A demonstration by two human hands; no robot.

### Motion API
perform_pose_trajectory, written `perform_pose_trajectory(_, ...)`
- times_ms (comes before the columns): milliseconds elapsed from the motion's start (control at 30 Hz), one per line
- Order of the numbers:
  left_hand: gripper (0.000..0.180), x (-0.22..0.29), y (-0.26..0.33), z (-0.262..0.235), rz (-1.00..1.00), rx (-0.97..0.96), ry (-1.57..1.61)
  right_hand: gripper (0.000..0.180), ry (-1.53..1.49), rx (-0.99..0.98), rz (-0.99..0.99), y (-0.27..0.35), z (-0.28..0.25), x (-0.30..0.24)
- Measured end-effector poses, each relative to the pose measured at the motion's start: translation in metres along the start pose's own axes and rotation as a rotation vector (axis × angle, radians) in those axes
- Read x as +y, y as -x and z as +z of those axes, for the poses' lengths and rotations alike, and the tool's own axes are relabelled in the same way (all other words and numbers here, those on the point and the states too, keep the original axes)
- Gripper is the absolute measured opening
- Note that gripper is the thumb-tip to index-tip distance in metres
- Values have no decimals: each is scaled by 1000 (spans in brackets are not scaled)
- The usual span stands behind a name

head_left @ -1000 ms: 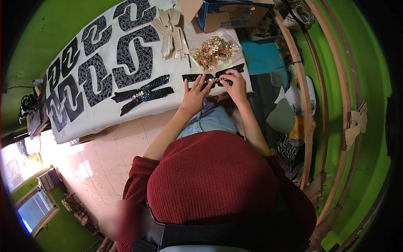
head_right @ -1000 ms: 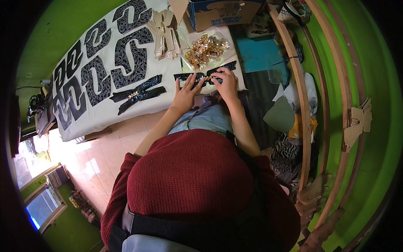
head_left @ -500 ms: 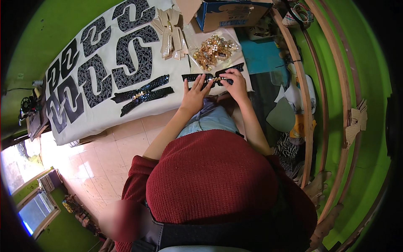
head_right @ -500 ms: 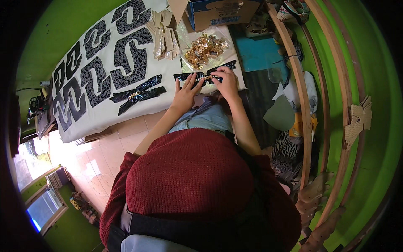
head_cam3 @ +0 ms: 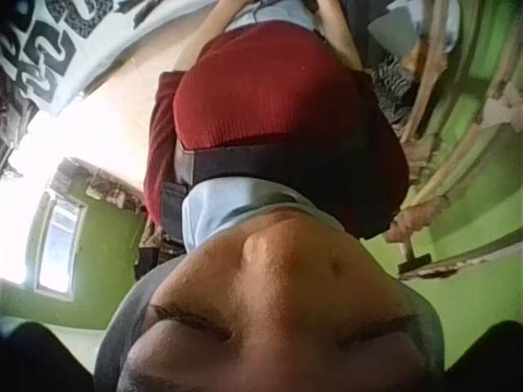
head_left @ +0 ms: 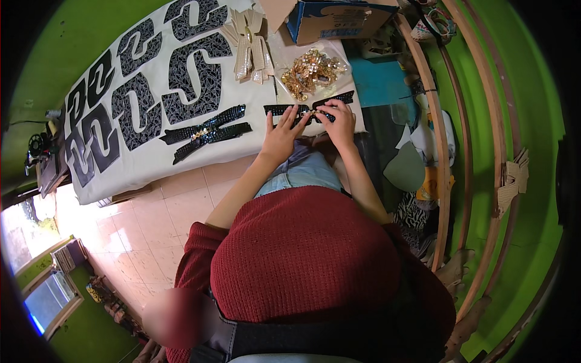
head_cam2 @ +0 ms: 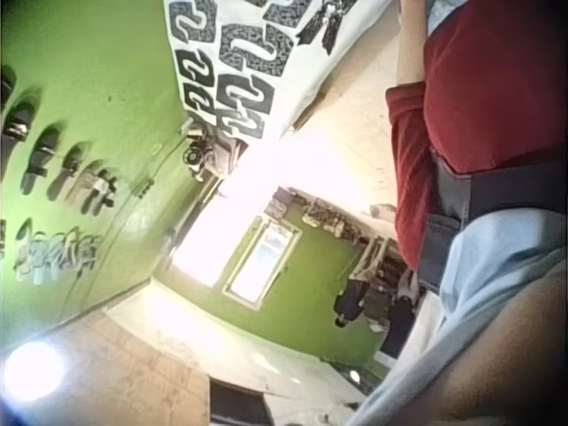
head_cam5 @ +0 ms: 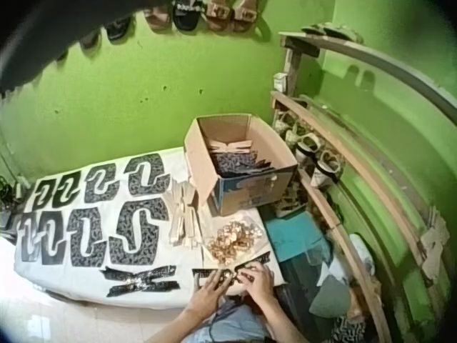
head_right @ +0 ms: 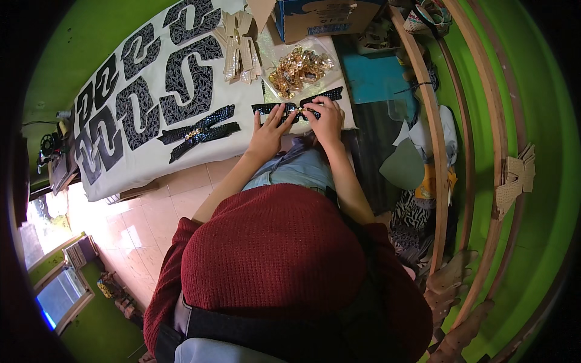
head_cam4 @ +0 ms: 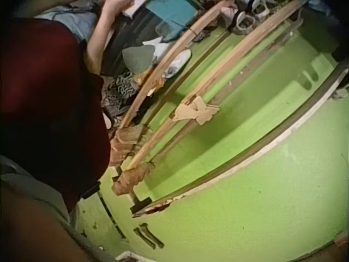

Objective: Attaching decorative chains and ornaments to patterned shoe upper components.

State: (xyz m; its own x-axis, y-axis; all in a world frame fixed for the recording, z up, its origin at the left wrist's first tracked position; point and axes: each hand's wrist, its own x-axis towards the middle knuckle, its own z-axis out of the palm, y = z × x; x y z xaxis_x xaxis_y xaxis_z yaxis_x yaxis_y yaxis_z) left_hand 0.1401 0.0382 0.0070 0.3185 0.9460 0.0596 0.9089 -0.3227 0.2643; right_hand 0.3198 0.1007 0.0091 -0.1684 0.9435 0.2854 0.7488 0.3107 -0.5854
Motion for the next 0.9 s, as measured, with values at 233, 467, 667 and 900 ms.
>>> perform_pose_trajectory(233,72,1,0,-2,-5,-18,4,20,52,-16,-33,-1,-2,-1)
perform_pose_trajectory(467,72,2,0,0,-18,-30,2,24,25,-75,-11,-3,-6,-2)
perform_pose_trajectory(667,81,1,0,3,-21,-8,6,37,-248,-168,113,-15,-16,8)
perform_pose_trajectory(900,79,2,-1,1,-28,-6,17,24,-237,-293,283,-30,-21,3)
